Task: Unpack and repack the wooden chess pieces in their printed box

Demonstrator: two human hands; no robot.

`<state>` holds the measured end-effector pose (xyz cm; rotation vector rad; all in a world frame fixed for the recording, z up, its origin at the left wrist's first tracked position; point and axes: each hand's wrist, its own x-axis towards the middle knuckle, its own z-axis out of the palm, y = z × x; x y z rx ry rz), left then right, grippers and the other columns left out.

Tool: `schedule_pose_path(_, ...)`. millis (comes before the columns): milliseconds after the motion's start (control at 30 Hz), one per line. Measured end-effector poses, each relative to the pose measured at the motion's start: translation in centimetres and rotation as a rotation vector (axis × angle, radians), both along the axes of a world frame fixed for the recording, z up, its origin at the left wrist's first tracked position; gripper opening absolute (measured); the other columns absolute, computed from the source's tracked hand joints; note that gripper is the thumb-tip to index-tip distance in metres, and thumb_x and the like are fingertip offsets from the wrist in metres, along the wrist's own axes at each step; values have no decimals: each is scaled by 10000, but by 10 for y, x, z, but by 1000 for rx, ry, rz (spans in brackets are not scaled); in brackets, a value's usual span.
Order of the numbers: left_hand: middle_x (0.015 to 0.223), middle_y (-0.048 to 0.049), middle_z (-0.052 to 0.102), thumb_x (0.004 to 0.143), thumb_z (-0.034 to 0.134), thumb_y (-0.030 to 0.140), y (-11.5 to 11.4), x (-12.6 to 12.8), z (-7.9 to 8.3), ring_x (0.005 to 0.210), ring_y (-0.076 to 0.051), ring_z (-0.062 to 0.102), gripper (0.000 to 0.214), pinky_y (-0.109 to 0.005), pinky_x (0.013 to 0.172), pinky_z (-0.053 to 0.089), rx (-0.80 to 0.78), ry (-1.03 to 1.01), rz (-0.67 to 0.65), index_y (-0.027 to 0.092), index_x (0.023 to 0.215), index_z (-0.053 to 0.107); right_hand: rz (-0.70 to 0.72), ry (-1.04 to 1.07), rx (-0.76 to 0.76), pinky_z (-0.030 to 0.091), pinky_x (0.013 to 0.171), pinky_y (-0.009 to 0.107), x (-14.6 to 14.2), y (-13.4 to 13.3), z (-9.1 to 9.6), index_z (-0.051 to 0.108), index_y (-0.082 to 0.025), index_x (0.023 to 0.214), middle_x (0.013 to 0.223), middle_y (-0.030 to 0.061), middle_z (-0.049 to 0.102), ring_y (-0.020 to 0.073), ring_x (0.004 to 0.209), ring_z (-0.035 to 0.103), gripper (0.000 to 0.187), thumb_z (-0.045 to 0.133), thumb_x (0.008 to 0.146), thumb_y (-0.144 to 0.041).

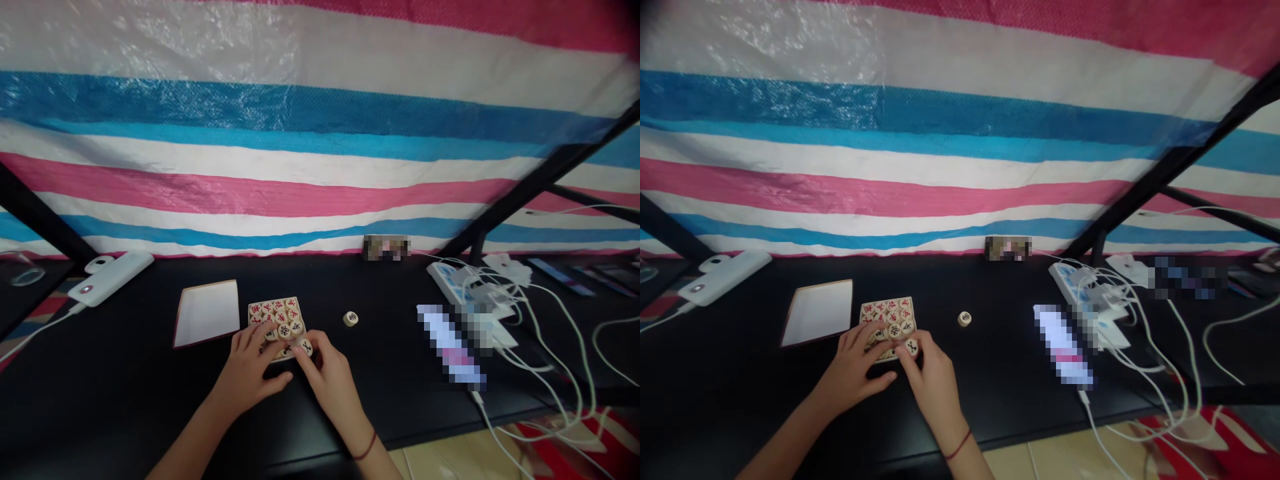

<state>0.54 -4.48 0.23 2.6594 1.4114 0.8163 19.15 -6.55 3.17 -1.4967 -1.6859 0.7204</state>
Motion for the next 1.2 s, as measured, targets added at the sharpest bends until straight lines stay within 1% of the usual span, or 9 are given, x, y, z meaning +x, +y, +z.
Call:
schedule_pose_path(200,1253,-84,572,769,673,410,0,1,2,1144,-315,485,390,-461,919,419,19,-12,0,292,1140,649,-10,18,81,480,582,225,2,4,-3,605,-199,1042,928,44,671,126,631,595,192,502,909,-289)
schedule_pose_path(367,1269,-94,563,769,664,401,0,1,3,1149,-313,484,424,-458,925,414,-7,-25,9,271,1171,622,-47,6,10,467,497,223,3,5,-3,608,-193,1037,760,-2,658,111,494,549,212,566,855,-294)
schedule_pose_path(533,1250,-105,567,778,641,405,0,0,2,1140,-303,492,403,-440,927,412,5,-19,19,244,1148,618,15,-64,83,524,633,236,-5,5,-2,656,-225,1018,984,41,653,140,704,633,181,596,849,-252)
schedule_pose_path(700,1236,-99,575,759,650,385,1,0,1,1134,-302,497,403,-437,929,409,11,-45,19,247,1137,620,72,-138,14,535,758,275,-9,7,2,664,-238,1027,948,32,659,173,805,665,185,601,853,-232)
schedule_pose_path(900,1233,-97,574,766,646,387,2,-1,2,1132,-304,495,399,-448,930,413,-7,-33,3,256,1142,621,108,-98,-28,525,751,279,-7,10,1,673,-231,1008,874,24,698,171,775,667,185,542,877,-218)
schedule_pose_path(1000,1236,-88,569,774,646,371,2,-2,2,1132,-296,495,391,-439,928,419,-7,-22,-3,273,1152,629,83,-88,-24,520,723,255,-9,8,-1,672,-234,1002,864,12,699,160,760,664,186,554,861,-208)
schedule_pose_path(1100,1239,-74,576,787,640,350,2,-1,4,1142,-292,492,430,-437,933,413,19,-4,-12,312,1215,607,60,-59,-1,504,632,229,-3,10,0,665,-231,1006,859,11,695,142,690,642,176,546,877,-251)
schedule_pose_path(1133,1238,-70,584,796,633,348,2,0,5,1145,-292,495,432,-440,940,406,30,2,-7,322,1227,603,26,-57,29,496,602,230,2,12,0,663,-224,992,856,18,691,138,656,625,173,532,889,-274)
schedule_pose_path(1200,1239,-61,602,818,612,350,1,2,7,1156,-289,504,412,-447,956,386,56,12,-5,332,1229,605,-107,-105,143,501,626,263,18,20,-2,659,-202,963,887,52,682,154,674,609,202,499,906,-312)
